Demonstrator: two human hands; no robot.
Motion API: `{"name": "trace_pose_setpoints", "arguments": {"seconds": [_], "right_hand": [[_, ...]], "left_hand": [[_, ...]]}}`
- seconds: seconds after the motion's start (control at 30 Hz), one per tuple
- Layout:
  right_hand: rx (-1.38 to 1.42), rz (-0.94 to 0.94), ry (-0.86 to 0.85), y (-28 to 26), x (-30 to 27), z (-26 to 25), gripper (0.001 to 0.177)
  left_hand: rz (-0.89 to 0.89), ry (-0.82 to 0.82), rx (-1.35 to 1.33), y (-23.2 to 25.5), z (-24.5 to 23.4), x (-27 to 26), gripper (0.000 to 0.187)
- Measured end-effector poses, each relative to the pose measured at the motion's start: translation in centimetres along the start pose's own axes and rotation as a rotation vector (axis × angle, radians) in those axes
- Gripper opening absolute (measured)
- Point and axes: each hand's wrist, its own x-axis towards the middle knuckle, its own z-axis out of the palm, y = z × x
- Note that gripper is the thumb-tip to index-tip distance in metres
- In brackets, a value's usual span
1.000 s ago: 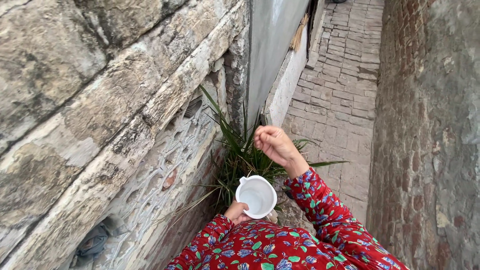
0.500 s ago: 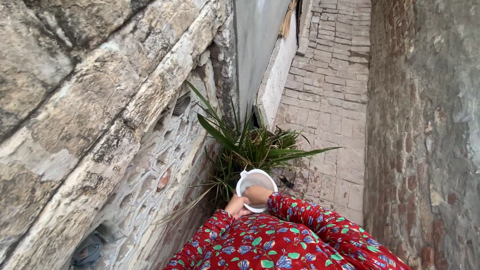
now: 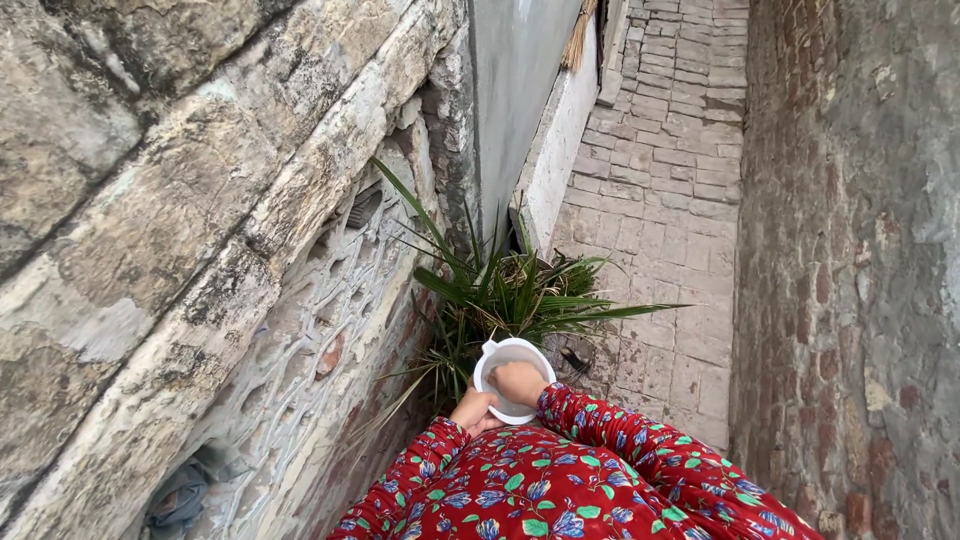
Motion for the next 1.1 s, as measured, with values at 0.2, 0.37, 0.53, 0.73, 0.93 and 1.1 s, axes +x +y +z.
{"name": "trace_pose_setpoints", "arguments": {"seconds": [0.2, 0.37, 0.53, 0.73, 0.93, 1.1], "right_hand": [[0.799, 0.227, 0.022, 4.7, 5.6, 10.0, 0.031], [1.791, 0.653, -0.124, 3.7, 4.3, 7.4, 0.023], [1.934, 0.920, -0.001, 3.1, 2.6, 5.7, 0.031], [2.657, 0.964, -0.045, 6.2, 3.4, 6.1, 0.021], [2.854, 0.570, -0.091, 6.9, 3.2, -9.3, 0.034], [2.620, -0.332, -0.085, 10.3, 5.2, -23.9, 0.028]], "left_hand": [[-0.027, 0.097, 0.018, 0.7, 0.8, -1.0, 0.083], [0.039, 0.040, 0.055, 0.9, 1.1, -1.4, 0.083], [-0.014, 0.131, 0.091, 2.2, 3.3, -3.3, 0.090], [-0.005, 0.132, 0.075, 1.8, 2.7, -0.8, 0.087], [-0.024, 0.155, -0.013, 2.7, 3.8, 0.2, 0.088], [0.006, 0.147, -0.084, 2.7, 4.1, -0.9, 0.088]]}}
